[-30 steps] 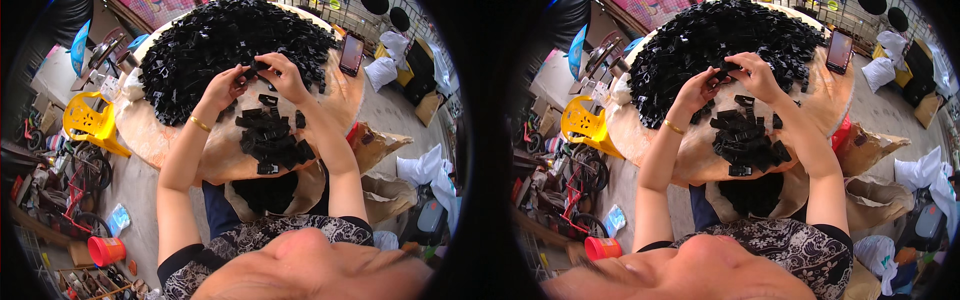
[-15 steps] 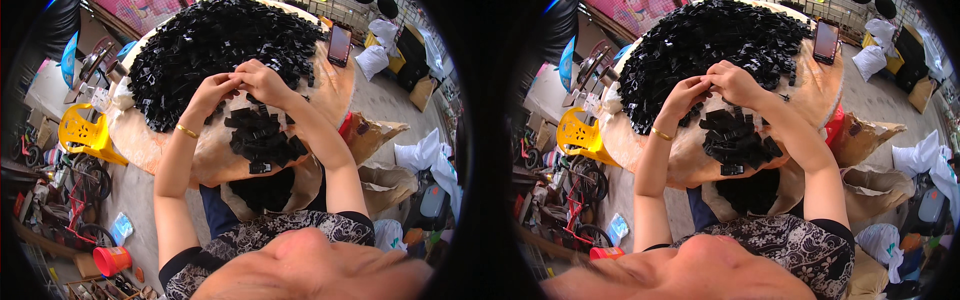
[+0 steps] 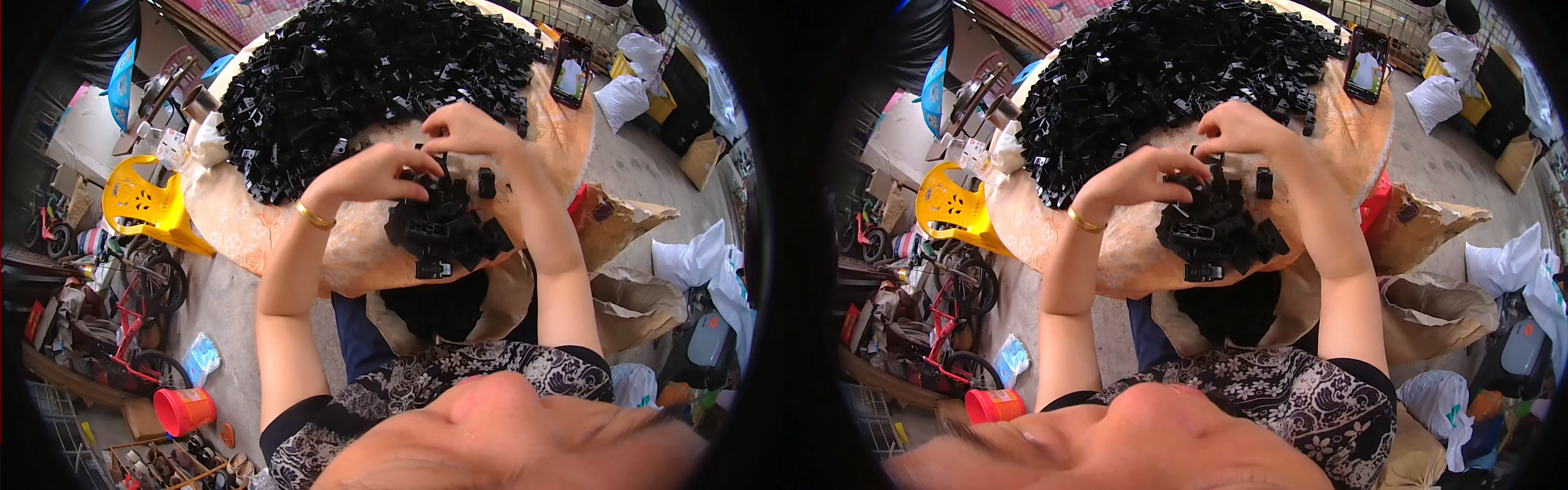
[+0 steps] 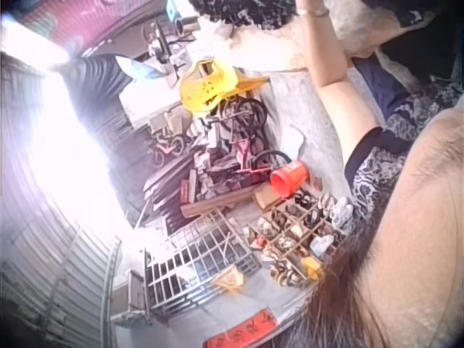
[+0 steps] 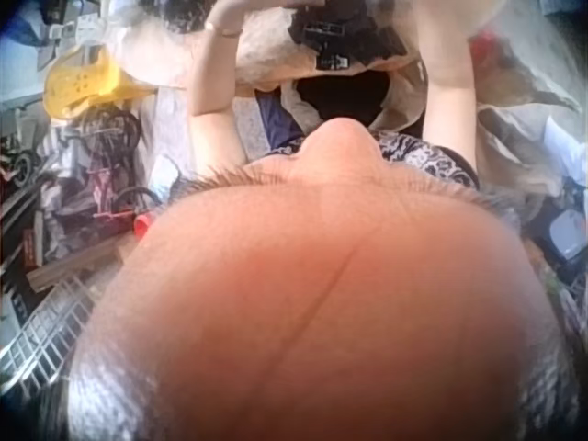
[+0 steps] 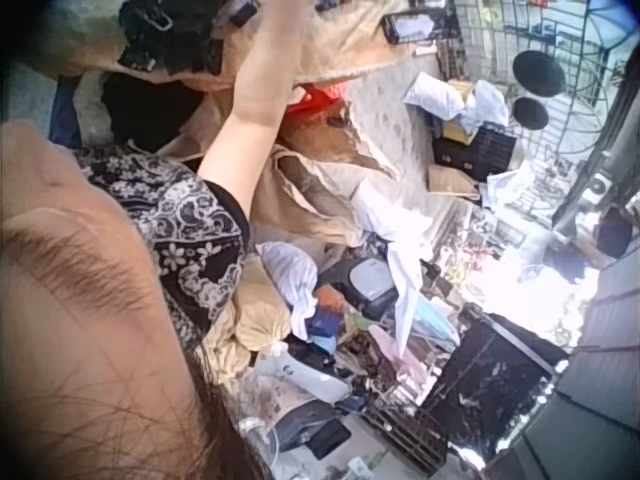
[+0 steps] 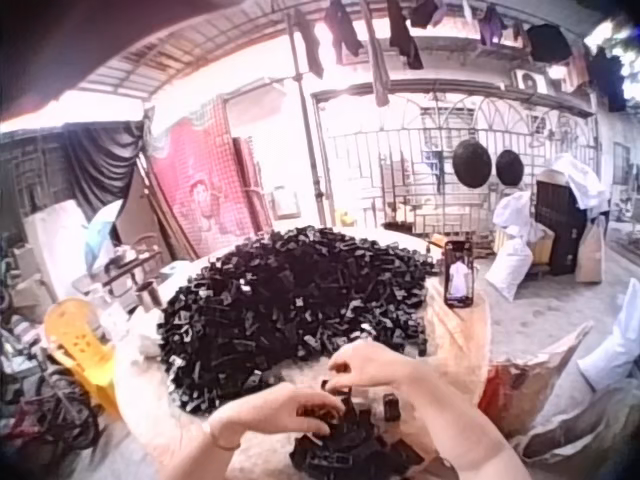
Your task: The person assembles black plastic components by hand, joining pieces from a pile on the table, placing the assembled parts into a smaller stack, and sweeping them into a bag.
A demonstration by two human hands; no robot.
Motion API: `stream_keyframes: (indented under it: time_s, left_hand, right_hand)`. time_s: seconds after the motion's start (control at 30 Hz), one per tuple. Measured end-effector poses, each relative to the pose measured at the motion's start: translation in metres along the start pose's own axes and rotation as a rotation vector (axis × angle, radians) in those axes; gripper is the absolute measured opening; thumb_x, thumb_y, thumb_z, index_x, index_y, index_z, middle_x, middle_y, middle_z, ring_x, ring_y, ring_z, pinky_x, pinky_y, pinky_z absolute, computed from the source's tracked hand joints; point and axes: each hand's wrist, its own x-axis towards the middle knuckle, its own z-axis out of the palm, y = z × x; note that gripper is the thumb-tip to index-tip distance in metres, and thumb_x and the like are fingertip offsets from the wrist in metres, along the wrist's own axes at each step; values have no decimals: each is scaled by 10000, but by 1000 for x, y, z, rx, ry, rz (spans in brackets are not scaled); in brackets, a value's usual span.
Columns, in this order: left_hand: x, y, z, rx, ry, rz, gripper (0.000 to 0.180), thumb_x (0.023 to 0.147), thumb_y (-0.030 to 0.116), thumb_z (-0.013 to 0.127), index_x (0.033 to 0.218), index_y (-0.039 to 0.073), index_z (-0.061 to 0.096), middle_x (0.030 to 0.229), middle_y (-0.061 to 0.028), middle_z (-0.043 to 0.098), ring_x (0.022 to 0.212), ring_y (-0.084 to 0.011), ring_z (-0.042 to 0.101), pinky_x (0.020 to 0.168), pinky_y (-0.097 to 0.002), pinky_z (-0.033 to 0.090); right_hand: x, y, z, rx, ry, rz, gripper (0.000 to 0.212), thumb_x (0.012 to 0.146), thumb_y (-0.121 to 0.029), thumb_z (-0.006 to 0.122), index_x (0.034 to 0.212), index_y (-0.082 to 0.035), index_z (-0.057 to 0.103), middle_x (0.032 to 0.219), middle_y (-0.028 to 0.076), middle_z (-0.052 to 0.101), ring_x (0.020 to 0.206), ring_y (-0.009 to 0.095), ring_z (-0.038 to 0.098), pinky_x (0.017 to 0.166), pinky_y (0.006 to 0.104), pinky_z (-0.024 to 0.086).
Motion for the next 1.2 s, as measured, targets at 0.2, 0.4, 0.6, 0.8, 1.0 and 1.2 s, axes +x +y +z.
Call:
stream_keyframes:
  time_s: [0.2, 0.4, 0.6, 0.8, 1.0, 1.2]
  left_hand:
    - [5, -11, -9, -250, 201, -33, 260, 824, 119, 623, 1041, -22, 608, 927, -55, 649, 879, -112, 581, 781, -247, 466]
    - [41, -63, -25, 460, 629, -135, 305, 723, 63, 673, 1025, 51, 630, 967, -90, 626, 825, -183, 582, 765, -270, 472]
    - [67, -84, -11, 846, 499, -99, 349, 658, 22, 644, 1001, 79, 610, 1013, -91, 600, 954, -277, 530, 821, -341, 454]
    - [60, -73, -9, 581, 829, -67, 249, 724, 87, 664, 967, 57, 621, 788, -122, 630, 801, -269, 592, 710, -332, 475]
    - [33, -37, 10, -583, 844, -134, 277, 852, 7, 555, 1122, -49, 524, 981, -78, 584, 848, -123, 586, 771, -249, 526]
    - [21, -36, 7, -609, 885, -75, 297, 815, 1, 604, 1103, -44, 552, 976, -79, 611, 852, -120, 589, 776, -243, 506]
  right_hand:
    - [3, -6, 6, 25, -48, 21, 325, 717, -288, 661, 917, -32, 660, 810, 137, 656, 732, 247, 631, 682, 328, 487]
    - [12, 20, -2, 641, 473, 195, 275, 894, -183, 501, 1094, -17, 590, 799, 38, 615, 594, 77, 563, 500, 202, 479]
    - [16, 16, 2, 773, 599, 116, 297, 917, -277, 510, 1015, -15, 608, 694, 52, 606, 506, 50, 524, 411, 188, 404]
    - [13, 9, 3, 907, 488, 92, 257, 911, -178, 518, 1084, 7, 565, 741, 55, 610, 564, 74, 565, 520, 205, 485]
    - [15, -11, 20, 1329, 343, 110, 251, 895, -163, 544, 1084, 0, 569, 852, 52, 610, 664, 111, 610, 657, 283, 556]
    - [14, -29, 25, 1387, 305, 180, 239, 903, -195, 539, 1058, -18, 574, 838, 31, 602, 628, 93, 589, 586, 254, 533]
